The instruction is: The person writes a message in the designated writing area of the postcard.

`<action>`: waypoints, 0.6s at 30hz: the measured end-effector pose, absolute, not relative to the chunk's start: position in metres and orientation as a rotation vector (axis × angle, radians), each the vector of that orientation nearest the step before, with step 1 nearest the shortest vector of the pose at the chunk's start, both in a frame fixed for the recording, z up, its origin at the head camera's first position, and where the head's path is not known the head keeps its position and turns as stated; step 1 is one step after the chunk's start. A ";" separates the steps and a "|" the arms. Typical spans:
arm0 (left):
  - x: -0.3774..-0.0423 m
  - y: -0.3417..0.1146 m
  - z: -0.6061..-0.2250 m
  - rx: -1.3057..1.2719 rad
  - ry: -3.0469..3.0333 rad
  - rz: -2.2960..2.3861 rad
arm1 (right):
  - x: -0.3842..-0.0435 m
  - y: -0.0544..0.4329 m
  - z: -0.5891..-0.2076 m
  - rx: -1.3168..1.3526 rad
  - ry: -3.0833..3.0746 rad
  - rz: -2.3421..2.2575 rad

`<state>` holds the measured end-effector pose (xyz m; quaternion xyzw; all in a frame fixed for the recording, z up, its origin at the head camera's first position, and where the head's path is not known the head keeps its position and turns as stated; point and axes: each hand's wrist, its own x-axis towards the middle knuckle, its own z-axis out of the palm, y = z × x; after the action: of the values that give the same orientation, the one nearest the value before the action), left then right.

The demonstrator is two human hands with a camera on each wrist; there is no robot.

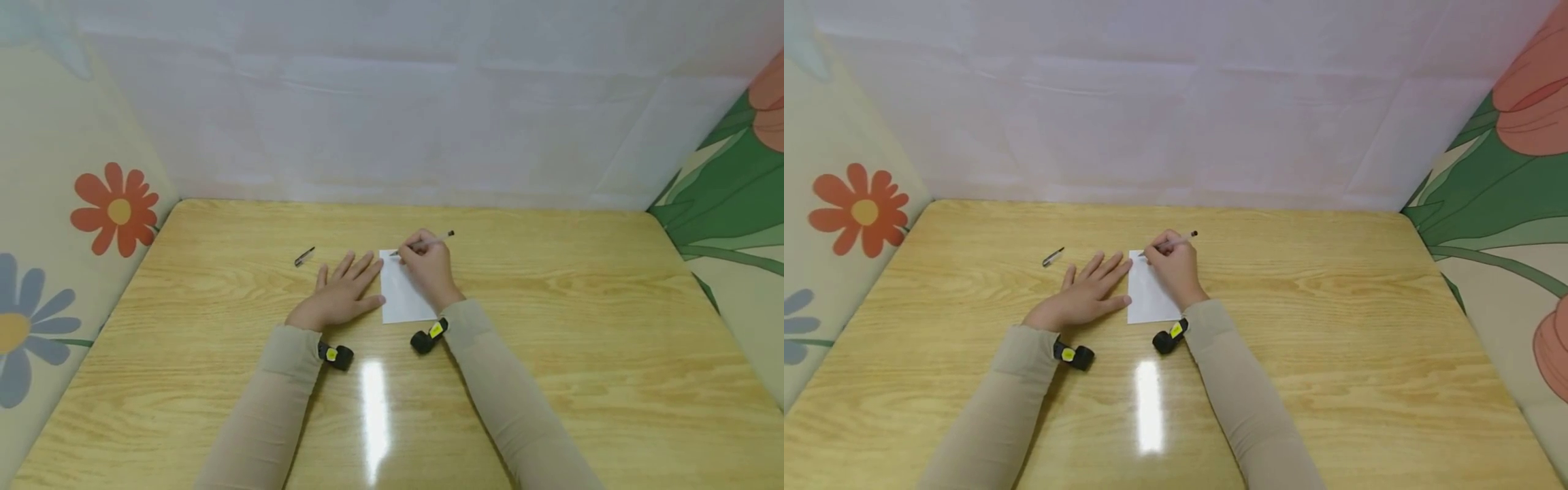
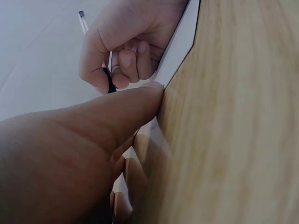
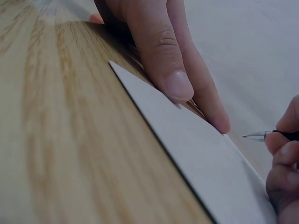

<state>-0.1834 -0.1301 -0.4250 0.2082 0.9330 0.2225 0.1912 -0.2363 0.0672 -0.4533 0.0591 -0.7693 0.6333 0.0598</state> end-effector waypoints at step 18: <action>-0.183 -0.131 -0.424 0.572 2.629 0.629 | -0.237 0.065 -0.453 0.239 -2.365 1.859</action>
<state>-0.1829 -0.1312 -0.4243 0.2032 0.9345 0.2236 0.1883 -0.2369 0.0652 -0.4531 0.0789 -0.7821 0.6150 0.0620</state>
